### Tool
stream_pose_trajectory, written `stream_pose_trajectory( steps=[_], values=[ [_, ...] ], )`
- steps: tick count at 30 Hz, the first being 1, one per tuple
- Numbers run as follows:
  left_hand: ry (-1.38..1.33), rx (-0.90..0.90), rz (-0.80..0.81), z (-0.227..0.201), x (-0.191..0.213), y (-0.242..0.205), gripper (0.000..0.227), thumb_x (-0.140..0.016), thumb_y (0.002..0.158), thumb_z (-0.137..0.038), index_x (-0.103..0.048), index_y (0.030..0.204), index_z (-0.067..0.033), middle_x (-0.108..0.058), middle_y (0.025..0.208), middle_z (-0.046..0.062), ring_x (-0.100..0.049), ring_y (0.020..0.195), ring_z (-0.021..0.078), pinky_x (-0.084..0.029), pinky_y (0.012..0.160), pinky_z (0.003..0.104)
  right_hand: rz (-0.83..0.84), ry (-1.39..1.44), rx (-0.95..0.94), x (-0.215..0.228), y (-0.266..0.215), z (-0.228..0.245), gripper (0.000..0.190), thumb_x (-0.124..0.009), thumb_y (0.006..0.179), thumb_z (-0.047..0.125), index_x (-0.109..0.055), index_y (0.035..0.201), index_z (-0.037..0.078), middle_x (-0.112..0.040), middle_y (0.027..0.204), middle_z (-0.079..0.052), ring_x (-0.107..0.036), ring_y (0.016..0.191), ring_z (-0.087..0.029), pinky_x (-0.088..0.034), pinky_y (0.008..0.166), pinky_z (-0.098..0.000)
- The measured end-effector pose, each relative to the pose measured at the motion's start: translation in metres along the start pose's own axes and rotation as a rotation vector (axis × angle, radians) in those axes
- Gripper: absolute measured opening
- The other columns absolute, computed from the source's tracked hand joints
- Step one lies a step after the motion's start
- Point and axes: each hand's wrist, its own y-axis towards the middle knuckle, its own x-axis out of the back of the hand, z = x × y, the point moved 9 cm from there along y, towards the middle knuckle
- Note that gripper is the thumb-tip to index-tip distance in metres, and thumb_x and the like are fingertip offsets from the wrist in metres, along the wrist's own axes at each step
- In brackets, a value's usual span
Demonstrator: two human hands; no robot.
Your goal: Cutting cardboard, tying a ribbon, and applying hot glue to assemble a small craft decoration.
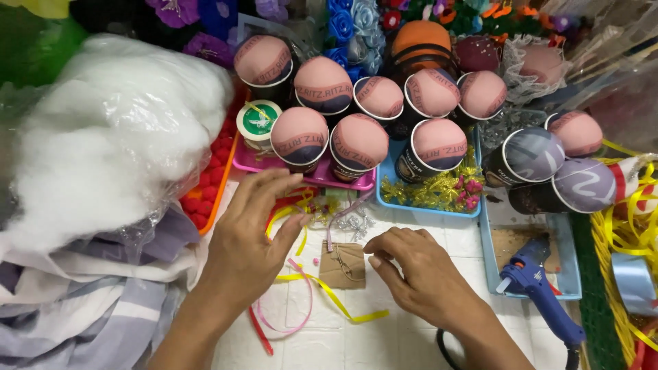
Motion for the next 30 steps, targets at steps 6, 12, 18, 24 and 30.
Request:
stream_pose_trajectory(
  steps=[6, 12, 18, 24, 30],
  values=[
    [0.163, -0.303, -0.281, -0.066, 0.071, 0.072, 0.032, -0.064, 0.106, -0.005, -0.056, 0.136, 0.0003, -0.054, 0.131, 0.022, -0.058, 0.124, 0.0385, -0.049, 0.109, 0.048, 0.083, -0.049, -0.059, -0.015, 0.001, -0.004, 0.014, -0.052, 0.098, 0.024, -0.064, 0.103, 0.019, -0.073, 0.1, 0.002, -0.066, 0.093, -0.022, -0.041, 0.084, -0.0402],
    [0.387, -0.414, -0.452, -0.049, 0.078, 0.128, 0.023, -0.062, 0.107, -0.011, -0.057, 0.125, 0.0035, -0.054, 0.122, 0.028, -0.053, 0.112, 0.0482, -0.047, 0.099, 0.055, 0.106, -0.042, -0.101, -0.015, 0.0, -0.002, 0.014, -0.051, 0.099, 0.026, -0.063, 0.101, 0.019, -0.073, 0.1, 0.003, -0.066, 0.093, -0.021, -0.041, 0.084, -0.0395],
    [0.449, -0.231, -0.393, 0.006, 0.066, 0.144, 0.024, -0.065, 0.104, -0.017, -0.062, 0.118, 0.0021, -0.059, 0.116, 0.027, -0.057, 0.107, 0.0486, -0.049, 0.093, 0.055, 0.085, -0.044, -0.06, -0.02, -0.003, -0.005, 0.013, -0.053, 0.096, 0.022, -0.063, 0.102, 0.018, -0.074, 0.101, 0.003, -0.067, 0.095, -0.021, -0.042, 0.084, -0.0394],
    [0.501, -0.077, -0.302, 0.06, 0.043, 0.176, 0.027, -0.068, 0.1, -0.024, -0.067, 0.112, 0.0007, -0.063, 0.11, 0.027, -0.061, 0.101, 0.049, -0.051, 0.088, 0.056, 0.114, -0.036, -0.091, -0.016, 0.0, -0.007, 0.015, -0.051, 0.096, 0.023, -0.063, 0.105, 0.019, -0.071, 0.1, 0.002, -0.065, 0.093, -0.022, -0.04, 0.081, -0.0391],
    [0.571, 0.042, -0.229, 0.085, 0.041, 0.221, 0.031, -0.07, 0.097, -0.03, -0.072, 0.105, -0.0009, -0.068, 0.104, 0.026, -0.065, 0.096, 0.0493, -0.053, 0.083, 0.057, 0.105, -0.01, -0.08, -0.014, 0.0, -0.018, 0.02, -0.049, 0.097, 0.022, -0.064, 0.11, 0.017, -0.073, 0.108, -0.001, -0.066, 0.102, -0.025, -0.043, 0.085, -0.0417]
  ],
)
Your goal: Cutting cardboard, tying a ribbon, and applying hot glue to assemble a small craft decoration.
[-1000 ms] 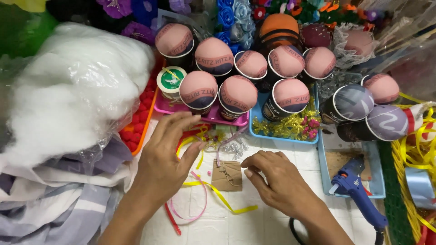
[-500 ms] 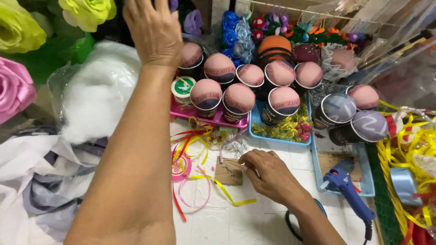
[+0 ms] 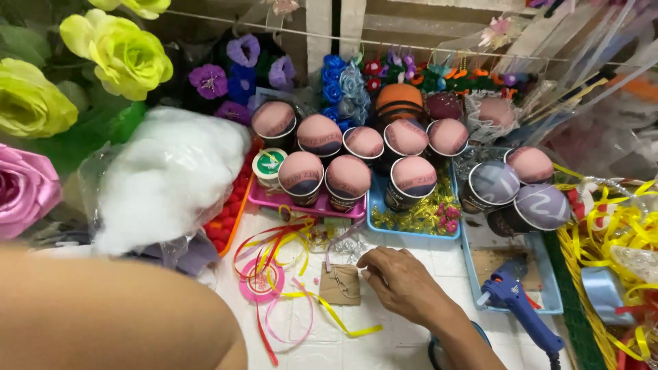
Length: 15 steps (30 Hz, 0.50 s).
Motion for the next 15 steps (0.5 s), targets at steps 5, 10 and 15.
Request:
stream_pose_trajectory(
  steps=[5, 10, 15],
  values=[
    [0.058, 0.093, 0.096, -0.001, -0.002, 0.008, 0.034, -0.072, 0.094, -0.036, -0.076, 0.1, -0.0023, -0.072, 0.1, 0.026, -0.068, 0.092, 0.0496, -0.055, 0.079, 0.058, -0.02, -0.01, -0.01, 0.006, -0.004, -0.001, 0.021, -0.048, 0.096, 0.021, -0.064, 0.11, 0.017, -0.073, 0.108, -0.001, -0.065, 0.097, -0.025, -0.043, 0.083, -0.0421],
    [0.113, 0.213, 0.151, 0.01, -0.005, 0.028, 0.038, -0.073, 0.091, -0.04, -0.079, 0.095, -0.0034, -0.074, 0.096, 0.025, -0.07, 0.088, 0.0497, -0.057, 0.076, 0.058, -0.144, -0.012, 0.228, 0.005, -0.007, 0.023, 0.019, -0.059, 0.087, 0.015, -0.065, 0.105, 0.011, -0.071, 0.092, -0.008, -0.066, 0.08, -0.032, -0.048, 0.07, -0.0456],
    [-0.176, -0.325, -0.289, -0.071, 0.026, 0.041, 0.043, -0.065, 0.106, -0.05, -0.077, 0.079, -0.0193, -0.075, 0.069, 0.002, -0.067, 0.061, 0.0316, -0.042, 0.048, 0.047, -0.121, -0.018, 0.155, 0.006, -0.01, 0.014, 0.016, -0.054, 0.092, 0.015, -0.063, 0.105, 0.015, -0.072, 0.098, -0.004, -0.066, 0.087, -0.029, -0.047, 0.078, -0.0441]
  ],
)
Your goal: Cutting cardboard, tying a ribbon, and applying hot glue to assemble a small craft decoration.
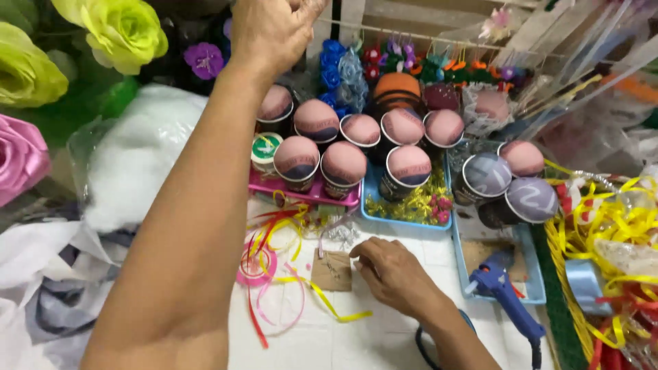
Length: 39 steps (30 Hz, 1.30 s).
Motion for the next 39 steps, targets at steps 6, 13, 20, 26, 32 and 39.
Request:
stream_pose_trajectory(
  steps=[6, 13, 20, 26, 32, 39],
  values=[
    [-0.347, -0.002, 0.059, -0.09, 0.102, -0.044, 0.057, -0.056, 0.11, -0.016, -0.068, 0.055, -0.0142, -0.061, 0.081, 0.003, -0.062, 0.075, 0.0187, -0.047, 0.076, 0.042, 0.07, 0.003, -0.065, -0.009, 0.003, -0.005, 0.017, -0.052, 0.095, 0.017, -0.064, 0.107, 0.016, -0.073, 0.101, -0.002, -0.067, 0.092, -0.026, -0.046, 0.08, -0.0417],
    [-0.47, 0.131, 0.41, -0.116, 0.07, -0.194, 0.041, -0.055, 0.098, -0.015, -0.071, 0.064, 0.0004, -0.064, 0.086, 0.006, -0.059, 0.084, 0.0243, -0.047, 0.069, 0.043, 0.099, -0.002, -0.1, -0.012, 0.006, -0.011, 0.017, -0.051, 0.096, 0.017, -0.063, 0.107, 0.016, -0.073, 0.102, -0.001, -0.066, 0.094, -0.024, -0.045, 0.084, -0.0414],
    [-0.124, 0.313, 1.251, -0.108, 0.02, -0.326, 0.022, -0.075, 0.09, -0.037, -0.072, 0.102, -0.0196, -0.062, 0.111, 0.003, -0.06, 0.112, 0.0271, -0.054, 0.084, 0.051, 0.107, 0.012, -0.104, -0.013, 0.007, -0.008, 0.016, -0.051, 0.097, 0.017, -0.063, 0.106, 0.016, -0.072, 0.101, -0.001, -0.067, 0.093, -0.024, -0.045, 0.085, -0.0406],
    [-0.125, 0.415, 1.304, -0.102, 0.019, -0.336, 0.014, -0.068, 0.094, -0.033, -0.068, 0.1, -0.0214, -0.062, 0.104, 0.002, -0.063, 0.104, 0.0297, -0.051, 0.078, 0.053, 0.089, 0.01, -0.11, -0.01, 0.008, -0.007, 0.017, -0.051, 0.096, 0.016, -0.063, 0.108, 0.015, -0.073, 0.102, -0.001, -0.068, 0.094, -0.024, -0.045, 0.088, -0.0406],
    [-0.229, 0.455, 1.224, -0.105, 0.023, -0.322, 0.01, -0.065, 0.091, -0.029, -0.07, 0.093, -0.0202, -0.065, 0.101, 0.0, -0.065, 0.097, 0.0287, -0.05, 0.075, 0.05, 0.076, -0.032, -0.075, 0.003, 0.01, 0.006, 0.015, -0.052, 0.097, 0.019, -0.064, 0.106, 0.017, -0.072, 0.098, -0.001, -0.066, 0.09, -0.024, -0.043, 0.083, -0.0401],
    [-0.684, 0.448, 0.703, -0.137, 0.045, -0.256, 0.003, -0.069, 0.091, -0.015, -0.067, 0.089, -0.0142, -0.067, 0.088, 0.003, -0.066, 0.081, 0.0221, -0.048, 0.074, 0.035, -0.047, 0.005, -0.072, 0.037, 0.022, 0.027, 0.013, -0.055, 0.099, 0.025, -0.065, 0.102, 0.018, -0.073, 0.093, 0.004, -0.067, 0.089, -0.02, -0.041, 0.084, -0.0382]
  ],
)
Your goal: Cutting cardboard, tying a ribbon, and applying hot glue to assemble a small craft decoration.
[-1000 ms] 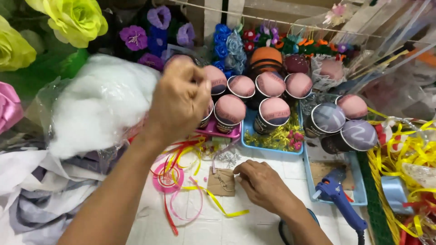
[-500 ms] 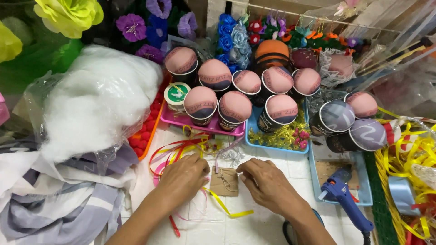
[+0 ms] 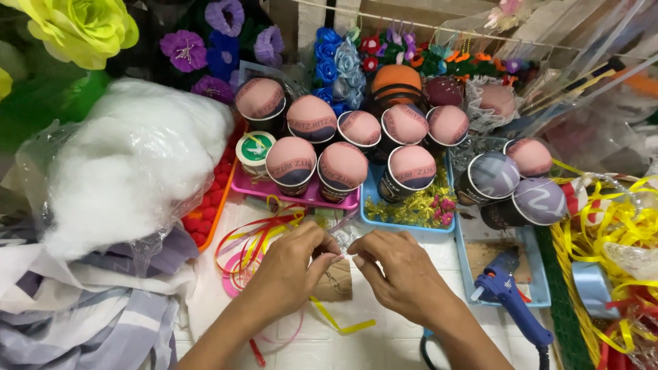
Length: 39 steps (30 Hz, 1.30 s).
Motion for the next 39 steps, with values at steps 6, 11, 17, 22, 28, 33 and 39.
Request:
stream_pose_trajectory(
  steps=[6, 11, 17, 22, 28, 33, 39],
  values=[
    [-0.087, -0.055, -0.11, -0.011, -0.005, 0.005, 0.008, -0.069, 0.094, -0.017, -0.067, 0.09, -0.01, -0.066, 0.087, 0.004, -0.065, 0.081, 0.0203, -0.049, 0.074, 0.033, -0.029, 0.198, -0.041, -0.005, 0.0, -0.012, 0.015, -0.057, 0.1, 0.026, -0.066, 0.095, 0.015, -0.069, 0.085, 0.003, -0.061, 0.076, -0.02, -0.045, 0.083, -0.0358],
    [-0.112, -0.1, -0.127, -0.009, -0.012, 0.004, 0.007, -0.069, 0.094, -0.016, -0.068, 0.091, -0.0102, -0.065, 0.085, 0.002, -0.063, 0.079, 0.0193, -0.048, 0.07, 0.033, -0.042, 0.271, 0.003, -0.008, -0.002, -0.017, 0.025, -0.051, 0.105, 0.03, -0.063, 0.093, 0.012, -0.064, 0.083, 0.0, -0.059, 0.078, -0.02, -0.044, 0.08, -0.0348],
    [-0.207, -0.166, -0.109, -0.015, -0.008, 0.001, 0.009, -0.066, 0.095, -0.016, -0.072, 0.096, -0.0097, -0.071, 0.091, 0.004, -0.067, 0.084, 0.0199, -0.051, 0.075, 0.032, 0.02, 0.518, -0.049, -0.014, -0.003, -0.026, 0.027, -0.05, 0.104, 0.029, -0.067, 0.094, 0.01, -0.07, 0.085, -0.001, -0.064, 0.081, -0.017, -0.049, 0.077, -0.0312],
    [-0.309, -0.093, -0.108, -0.009, -0.007, -0.001, 0.012, -0.067, 0.093, -0.019, -0.075, 0.098, -0.0103, -0.073, 0.089, 0.003, -0.067, 0.082, 0.0168, -0.05, 0.075, 0.029, 0.098, 0.811, -0.184, -0.027, -0.006, -0.035, 0.031, -0.054, 0.102, 0.032, -0.068, 0.094, 0.006, -0.07, 0.088, -0.006, -0.069, 0.086, -0.017, -0.055, 0.081, -0.0319],
    [-0.689, 0.224, -0.078, 0.031, -0.04, -0.009, 0.013, -0.074, 0.091, -0.018, -0.08, 0.098, -0.0087, -0.073, 0.09, 0.003, -0.066, 0.081, 0.01, -0.05, 0.071, 0.022, 0.104, 0.845, -0.168, -0.029, -0.007, -0.033, 0.029, -0.055, 0.102, 0.034, -0.065, 0.092, 0.008, -0.067, 0.083, -0.005, -0.062, 0.082, -0.016, -0.048, 0.078, -0.0325],
    [-0.866, 0.323, -0.079, 0.034, -0.046, -0.012, 0.011, -0.078, 0.089, -0.015, -0.077, 0.096, -0.0066, -0.074, 0.084, 0.005, -0.066, 0.075, 0.0096, -0.05, 0.069, 0.022, 0.09, 0.854, -0.123, -0.028, -0.007, -0.032, 0.025, -0.057, 0.102, 0.032, -0.064, 0.097, 0.009, -0.068, 0.086, -0.005, -0.064, 0.083, -0.016, -0.05, 0.078, -0.0326],
    [-0.756, 0.23, -0.116, 0.03, -0.039, -0.012, 0.007, -0.076, 0.09, -0.015, -0.078, 0.093, -0.0084, -0.069, 0.089, 0.002, -0.062, 0.079, 0.0094, -0.047, 0.068, 0.022, 0.089, 0.854, -0.112, -0.028, -0.005, -0.03, 0.026, -0.056, 0.103, 0.032, -0.065, 0.098, 0.009, -0.066, 0.085, -0.005, -0.063, 0.082, -0.016, -0.049, 0.077, -0.033]
  ],
)
